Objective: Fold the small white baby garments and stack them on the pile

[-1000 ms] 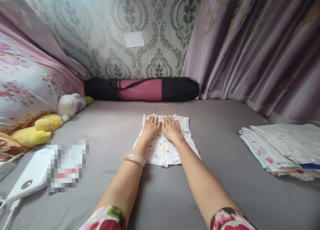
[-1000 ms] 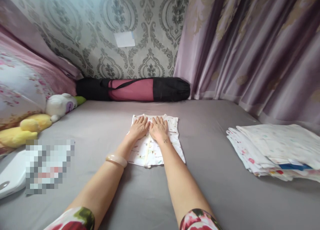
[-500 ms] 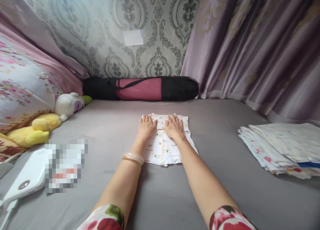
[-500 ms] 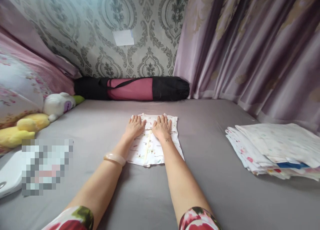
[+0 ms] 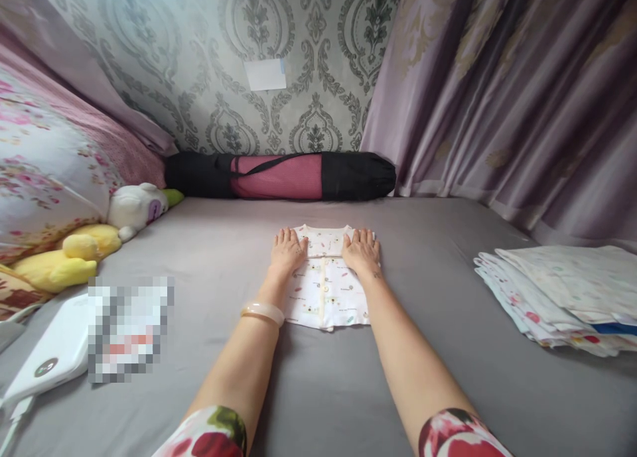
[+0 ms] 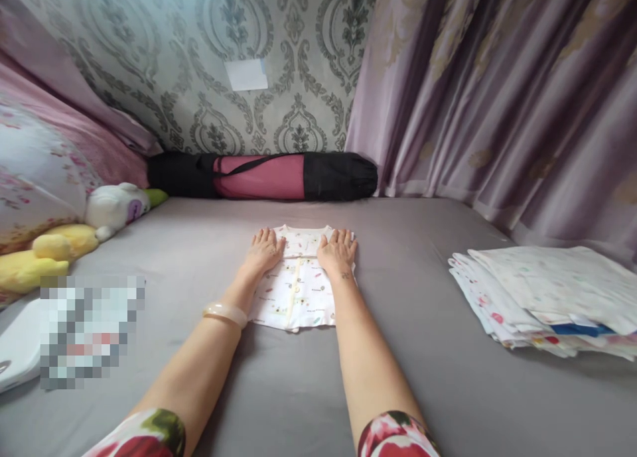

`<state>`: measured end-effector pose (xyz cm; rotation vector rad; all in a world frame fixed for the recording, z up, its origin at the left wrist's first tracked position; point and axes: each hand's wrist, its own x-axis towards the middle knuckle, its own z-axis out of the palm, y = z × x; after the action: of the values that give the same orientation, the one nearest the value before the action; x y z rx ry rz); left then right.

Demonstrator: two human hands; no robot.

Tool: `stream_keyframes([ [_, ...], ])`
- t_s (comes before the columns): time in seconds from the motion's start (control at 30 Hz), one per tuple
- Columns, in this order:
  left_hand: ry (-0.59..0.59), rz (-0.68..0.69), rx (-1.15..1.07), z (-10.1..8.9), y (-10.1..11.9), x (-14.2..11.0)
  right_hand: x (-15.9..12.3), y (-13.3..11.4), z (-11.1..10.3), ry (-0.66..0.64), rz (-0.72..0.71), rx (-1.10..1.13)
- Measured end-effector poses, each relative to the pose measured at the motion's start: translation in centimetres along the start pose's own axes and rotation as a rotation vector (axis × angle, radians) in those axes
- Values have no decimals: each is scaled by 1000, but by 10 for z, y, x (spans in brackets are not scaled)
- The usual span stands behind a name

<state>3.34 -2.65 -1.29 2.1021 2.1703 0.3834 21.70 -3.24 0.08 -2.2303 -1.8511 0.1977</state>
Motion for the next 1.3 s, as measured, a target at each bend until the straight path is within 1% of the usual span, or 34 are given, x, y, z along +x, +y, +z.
stream_keyframes([
  [0.07, -36, -10, 3, 0, -1, 0, 0, 2, 1, -21, 10, -9],
  [0.23, -80, -24, 7, -3, -1, 0, 1, 2, 1, -48, 26, -22],
  [0.33, -56, -30, 27, -5, 1, 0, 1, 1, -1, -46, 24, -6],
  [0.4, 0, -15, 50, -8, 4, 0, 0, -3, -3, -20, -8, -4],
  [0.47, 62, 44, 68, -10, 11, -1, -1, -9, -5, 0, -84, -2],
  [0.53, 89, 135, 76, -12, 20, -4, -5, -17, -5, -4, -186, 10],
  [0.63, 46, 233, 78, -7, 28, -7, -11, -25, 0, -49, -289, 21],
  [0.7, 2, 256, 70, 0, 27, -8, -14, -27, 4, -75, -306, 20],
  [0.77, -3, 278, 59, 9, 23, -8, -17, -26, 9, -73, -307, 20],
  [0.8, 20, 295, 56, 13, 21, -7, -17, -26, 11, -58, -310, 21],
  [0.9, 142, 339, 45, 19, 17, -7, -17, -25, 12, -38, -308, 35],
  [0.97, 208, 344, 31, 17, 17, -9, -15, -24, 7, -94, -315, 68],
  [1.03, 241, 354, 40, 12, 16, -15, -14, -18, -2, -182, -335, 124],
  [1.07, 248, 362, 56, 8, 14, -20, -14, -13, -7, -202, -350, 157],
  [1.1, 249, 368, 78, 3, 11, -25, -15, -6, -13, -194, -365, 190],
  [1.17, 238, 361, 117, -8, 0, -38, -20, 13, -24, -98, -370, 246],
  [1.2, 227, 340, 127, -14, -8, -44, -24, 25, -29, -39, -349, 265],
  [1.23, 214, 308, 130, -20, -16, -51, -28, 37, -34, 6, -303, 277],
  [1.3, 174, 214, 107, -31, -36, -64, -39, 62, -42, 20, -163, 280],
])
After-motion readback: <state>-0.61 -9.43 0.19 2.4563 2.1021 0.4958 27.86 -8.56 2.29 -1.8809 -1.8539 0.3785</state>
